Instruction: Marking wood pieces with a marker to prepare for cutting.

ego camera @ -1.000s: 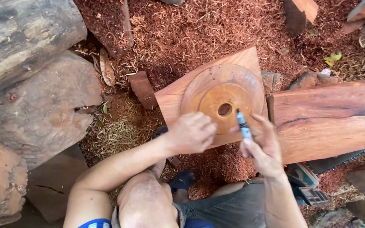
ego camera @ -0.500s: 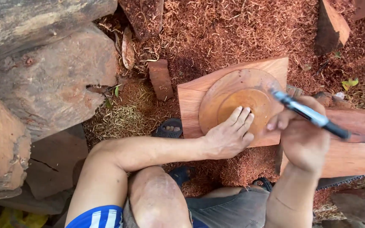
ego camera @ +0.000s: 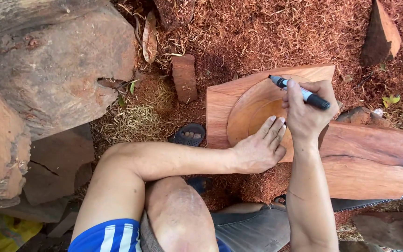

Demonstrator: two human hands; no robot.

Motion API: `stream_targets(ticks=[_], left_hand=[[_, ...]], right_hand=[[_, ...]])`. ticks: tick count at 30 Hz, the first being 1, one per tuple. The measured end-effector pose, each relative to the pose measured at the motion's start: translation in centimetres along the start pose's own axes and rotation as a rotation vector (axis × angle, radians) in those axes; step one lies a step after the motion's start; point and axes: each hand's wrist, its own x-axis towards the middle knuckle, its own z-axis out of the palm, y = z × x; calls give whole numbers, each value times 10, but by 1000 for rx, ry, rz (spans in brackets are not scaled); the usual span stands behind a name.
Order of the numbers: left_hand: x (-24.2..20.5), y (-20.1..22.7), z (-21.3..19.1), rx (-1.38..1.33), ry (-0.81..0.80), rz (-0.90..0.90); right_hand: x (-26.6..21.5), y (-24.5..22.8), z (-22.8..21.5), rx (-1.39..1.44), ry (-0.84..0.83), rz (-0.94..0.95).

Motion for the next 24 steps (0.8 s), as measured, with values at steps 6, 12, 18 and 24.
stream_targets(ticks=[6, 12, 18, 24], left_hand=[[-2, 2, 7, -14, 16, -16], [-3, 4, 13, -23, 15, -14], [-22, 16, 54, -171, -39, 9], [-31, 21, 5, -310, 54, 294]], right_hand=[[-1, 12, -1, -212, 9, -166], [-4, -6, 8, -467, -31, -397], [-20, -23, 20, -459, -230, -485], [-27, -27, 21, -529, -341, -560]])
